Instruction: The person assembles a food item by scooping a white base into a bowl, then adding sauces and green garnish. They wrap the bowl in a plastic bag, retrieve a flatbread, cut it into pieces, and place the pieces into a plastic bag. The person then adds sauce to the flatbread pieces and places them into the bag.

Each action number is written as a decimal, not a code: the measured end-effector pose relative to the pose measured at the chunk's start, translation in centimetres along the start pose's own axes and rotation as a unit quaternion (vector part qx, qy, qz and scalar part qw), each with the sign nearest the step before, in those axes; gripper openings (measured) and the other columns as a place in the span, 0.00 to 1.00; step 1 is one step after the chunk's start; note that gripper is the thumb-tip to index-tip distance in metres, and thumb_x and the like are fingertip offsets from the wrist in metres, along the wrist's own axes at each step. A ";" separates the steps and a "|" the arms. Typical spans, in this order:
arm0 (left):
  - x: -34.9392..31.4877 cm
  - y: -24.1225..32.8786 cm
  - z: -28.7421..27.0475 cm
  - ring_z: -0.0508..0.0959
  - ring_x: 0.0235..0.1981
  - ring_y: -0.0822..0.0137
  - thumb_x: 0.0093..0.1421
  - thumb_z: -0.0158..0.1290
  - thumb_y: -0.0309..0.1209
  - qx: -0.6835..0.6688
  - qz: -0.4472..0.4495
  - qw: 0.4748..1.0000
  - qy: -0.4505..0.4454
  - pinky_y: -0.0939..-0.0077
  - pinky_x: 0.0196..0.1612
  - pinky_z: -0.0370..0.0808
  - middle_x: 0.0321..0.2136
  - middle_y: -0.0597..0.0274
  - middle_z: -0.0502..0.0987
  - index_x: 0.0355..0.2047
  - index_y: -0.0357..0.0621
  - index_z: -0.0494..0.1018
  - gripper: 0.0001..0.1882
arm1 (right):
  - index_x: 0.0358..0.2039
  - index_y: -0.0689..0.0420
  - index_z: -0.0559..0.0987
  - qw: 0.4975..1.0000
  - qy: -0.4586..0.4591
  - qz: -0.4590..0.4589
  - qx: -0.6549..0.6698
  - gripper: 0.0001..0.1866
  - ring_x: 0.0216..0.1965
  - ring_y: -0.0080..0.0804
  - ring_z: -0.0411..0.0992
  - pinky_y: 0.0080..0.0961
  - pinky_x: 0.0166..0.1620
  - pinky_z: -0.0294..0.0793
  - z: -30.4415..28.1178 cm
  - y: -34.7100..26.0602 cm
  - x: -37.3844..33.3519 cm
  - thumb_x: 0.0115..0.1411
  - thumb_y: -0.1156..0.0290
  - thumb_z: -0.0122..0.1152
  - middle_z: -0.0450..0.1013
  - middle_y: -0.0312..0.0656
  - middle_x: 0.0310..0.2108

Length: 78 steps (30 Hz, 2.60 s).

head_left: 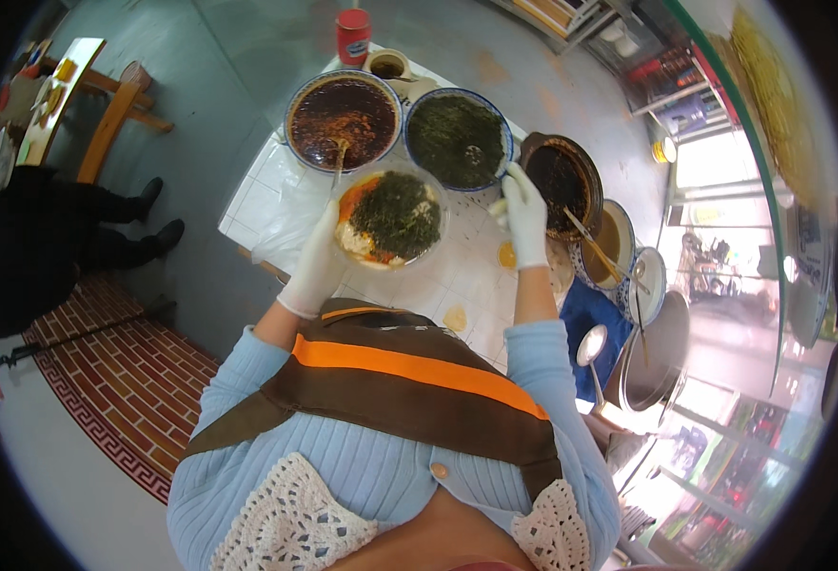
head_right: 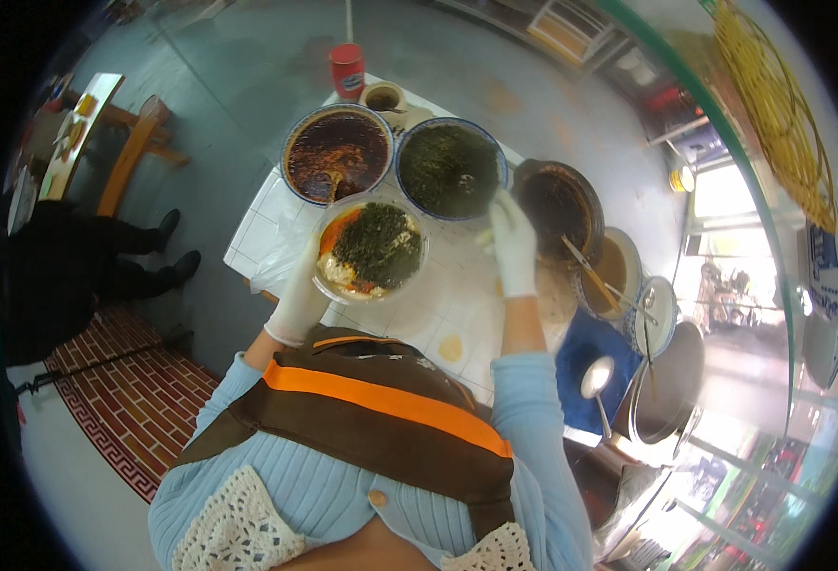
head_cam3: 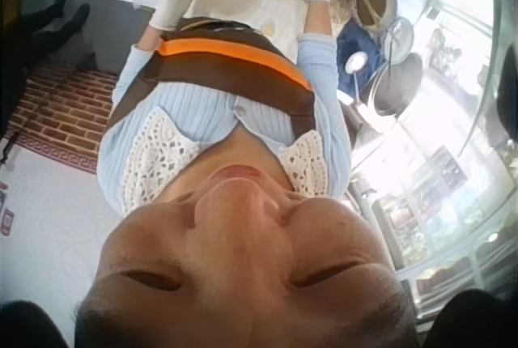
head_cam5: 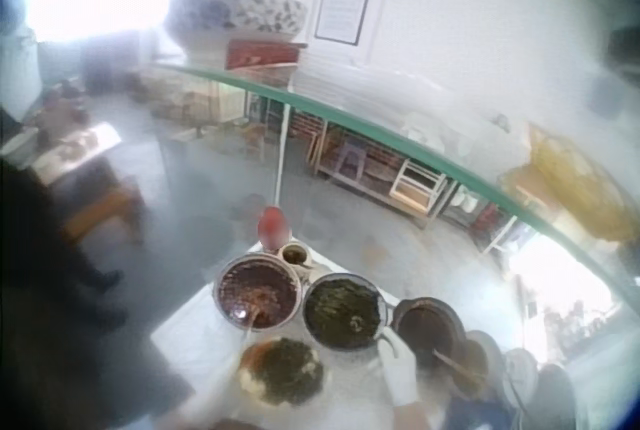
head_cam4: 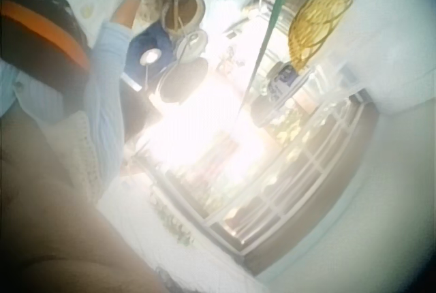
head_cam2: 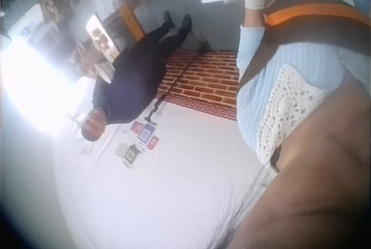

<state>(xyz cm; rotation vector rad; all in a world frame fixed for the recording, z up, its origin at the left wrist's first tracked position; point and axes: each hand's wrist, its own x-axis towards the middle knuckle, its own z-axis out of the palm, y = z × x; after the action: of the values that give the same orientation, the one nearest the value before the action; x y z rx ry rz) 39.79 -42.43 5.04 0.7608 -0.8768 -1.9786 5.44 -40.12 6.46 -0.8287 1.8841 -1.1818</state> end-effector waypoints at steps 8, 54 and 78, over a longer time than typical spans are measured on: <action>-9.2 4.9 -2.5 0.70 0.69 0.59 0.83 0.34 0.44 -0.203 -0.028 0.975 0.088 0.59 0.74 0.65 0.69 0.51 0.69 0.72 0.39 0.60 0.27 | 0.77 0.38 0.64 0.846 -0.157 -0.321 -0.396 0.41 0.26 0.50 0.79 0.46 0.33 0.79 8.5 -0.9 -6.3 0.63 0.65 0.66 0.81 0.49 0.35; -10.3 9.7 -9.2 0.72 0.67 0.57 0.81 0.40 0.47 -0.184 0.081 0.961 0.188 0.57 0.71 0.68 0.67 0.51 0.71 0.70 0.35 0.63 0.30 | 0.55 0.55 0.78 0.795 -0.218 -0.463 -0.325 0.14 0.39 0.53 0.77 0.50 0.42 0.76 24.7 -5.5 1.1 0.71 0.69 0.56 0.77 0.50 0.34; -7.7 9.8 -10.8 0.72 0.67 0.56 0.81 0.38 0.48 -0.182 0.075 0.962 0.188 0.57 0.72 0.67 0.67 0.50 0.70 0.70 0.34 0.62 0.31 | 0.61 0.57 0.80 0.912 -0.270 -0.292 -0.101 0.18 0.35 0.31 0.78 0.28 0.44 0.78 21.0 -5.5 -1.6 0.75 0.73 0.50 0.80 0.43 0.34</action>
<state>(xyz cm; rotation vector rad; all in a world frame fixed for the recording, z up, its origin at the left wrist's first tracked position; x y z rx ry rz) 55.97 -43.12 8.06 0.7919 -0.3216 -1.7156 24.89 -49.97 5.79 -1.7236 1.3363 -0.9451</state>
